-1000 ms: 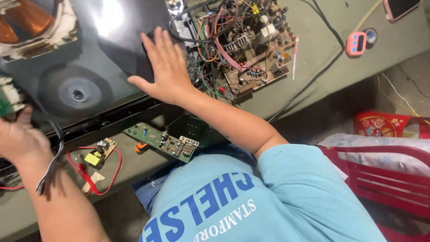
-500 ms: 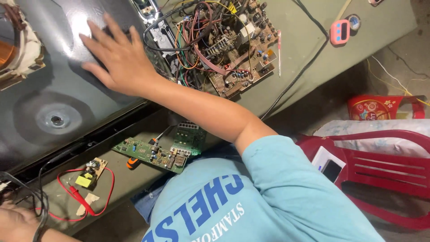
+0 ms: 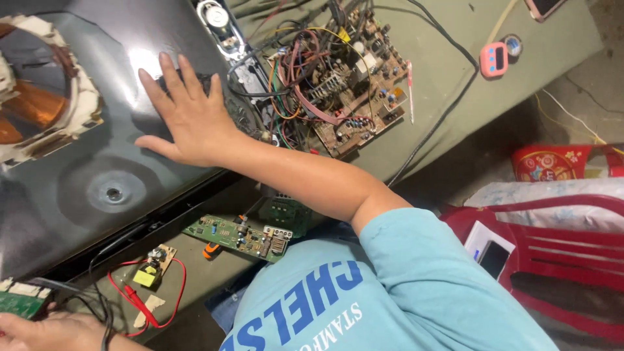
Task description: The person is inspecting the internal components of a CRT television, moving circuit boards, and using a screwdriver to work on a small PCB.
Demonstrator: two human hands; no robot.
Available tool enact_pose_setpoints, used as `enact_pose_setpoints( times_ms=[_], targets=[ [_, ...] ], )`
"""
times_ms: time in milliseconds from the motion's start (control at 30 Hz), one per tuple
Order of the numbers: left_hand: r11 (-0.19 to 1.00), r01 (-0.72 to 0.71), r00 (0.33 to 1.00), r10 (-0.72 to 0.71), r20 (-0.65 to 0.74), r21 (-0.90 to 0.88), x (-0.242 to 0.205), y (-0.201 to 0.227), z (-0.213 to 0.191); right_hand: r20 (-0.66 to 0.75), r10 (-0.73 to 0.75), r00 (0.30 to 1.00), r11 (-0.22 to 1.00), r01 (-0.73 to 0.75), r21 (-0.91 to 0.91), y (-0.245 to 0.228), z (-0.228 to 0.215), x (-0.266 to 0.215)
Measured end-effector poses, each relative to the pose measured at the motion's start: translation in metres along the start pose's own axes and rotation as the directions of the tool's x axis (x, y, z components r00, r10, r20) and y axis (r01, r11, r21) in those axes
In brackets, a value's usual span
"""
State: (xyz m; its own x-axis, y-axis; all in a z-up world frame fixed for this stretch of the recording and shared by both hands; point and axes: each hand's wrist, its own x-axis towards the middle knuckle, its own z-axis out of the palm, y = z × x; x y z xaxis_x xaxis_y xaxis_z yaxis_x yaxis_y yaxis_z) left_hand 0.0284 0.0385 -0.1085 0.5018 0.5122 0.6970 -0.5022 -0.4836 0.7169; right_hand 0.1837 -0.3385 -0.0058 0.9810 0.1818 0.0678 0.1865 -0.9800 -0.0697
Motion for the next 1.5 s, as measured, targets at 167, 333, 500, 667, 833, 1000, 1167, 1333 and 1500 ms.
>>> enact_pose_setpoints(
  times_ms=[167, 333, 500, 667, 833, 1000, 1167, 1333, 1500],
  targets=[
    [0.896, 0.445, 0.871, -0.431, -0.235, 0.006, -0.022, -0.038, -0.024, 0.079, -0.119, 0.990, 0.981, 0.105, 0.165, 0.022, -0.019, 0.037],
    [0.842, 0.527, 0.802, -0.537, -0.263, -0.114, -0.029, -0.048, -0.037, -0.046, -0.033, 0.998, 0.977, 0.042, 0.208, 0.039, -0.013, 0.074],
    [0.737, 0.673, 0.703, -0.663, -0.255, -0.061, -0.032, -0.030, -0.025, -0.093, -0.015, 0.996, 0.984, 0.031, 0.175, 0.029, 0.000, 0.043],
    [0.811, 0.585, 0.776, -0.558, -0.293, 0.007, -0.041, -0.039, -0.016, 0.143, -0.101, 0.985, 0.995, 0.097, 0.037, 0.001, -0.022, -0.013],
    [0.873, 0.461, 0.870, -0.410, -0.274, 0.160, -0.044, -0.034, -0.010, -0.053, -0.140, 0.989, 0.990, 0.141, 0.017, 0.000, -0.001, -0.012],
    [0.820, 0.566, 0.769, -0.563, -0.302, -0.087, -0.045, -0.038, -0.010, 0.076, -0.054, 0.996, 0.986, 0.041, 0.161, 0.012, -0.028, 0.025],
    [0.936, 0.195, 0.974, -0.149, -0.172, 0.291, -0.043, -0.010, 0.003, -0.004, 0.040, 0.999, 0.975, -0.038, 0.217, 0.003, -0.030, 0.011],
    [0.924, 0.074, 0.997, -0.078, -0.005, 0.376, -0.040, 0.009, 0.013, 0.172, -0.113, 0.979, 0.993, 0.104, 0.058, -0.021, -0.032, -0.040],
    [0.861, -0.148, 0.987, 0.096, 0.129, 0.487, -0.036, 0.020, 0.015, -0.086, -0.219, 0.972, 0.976, 0.217, -0.029, -0.013, -0.009, -0.031]
  ],
)
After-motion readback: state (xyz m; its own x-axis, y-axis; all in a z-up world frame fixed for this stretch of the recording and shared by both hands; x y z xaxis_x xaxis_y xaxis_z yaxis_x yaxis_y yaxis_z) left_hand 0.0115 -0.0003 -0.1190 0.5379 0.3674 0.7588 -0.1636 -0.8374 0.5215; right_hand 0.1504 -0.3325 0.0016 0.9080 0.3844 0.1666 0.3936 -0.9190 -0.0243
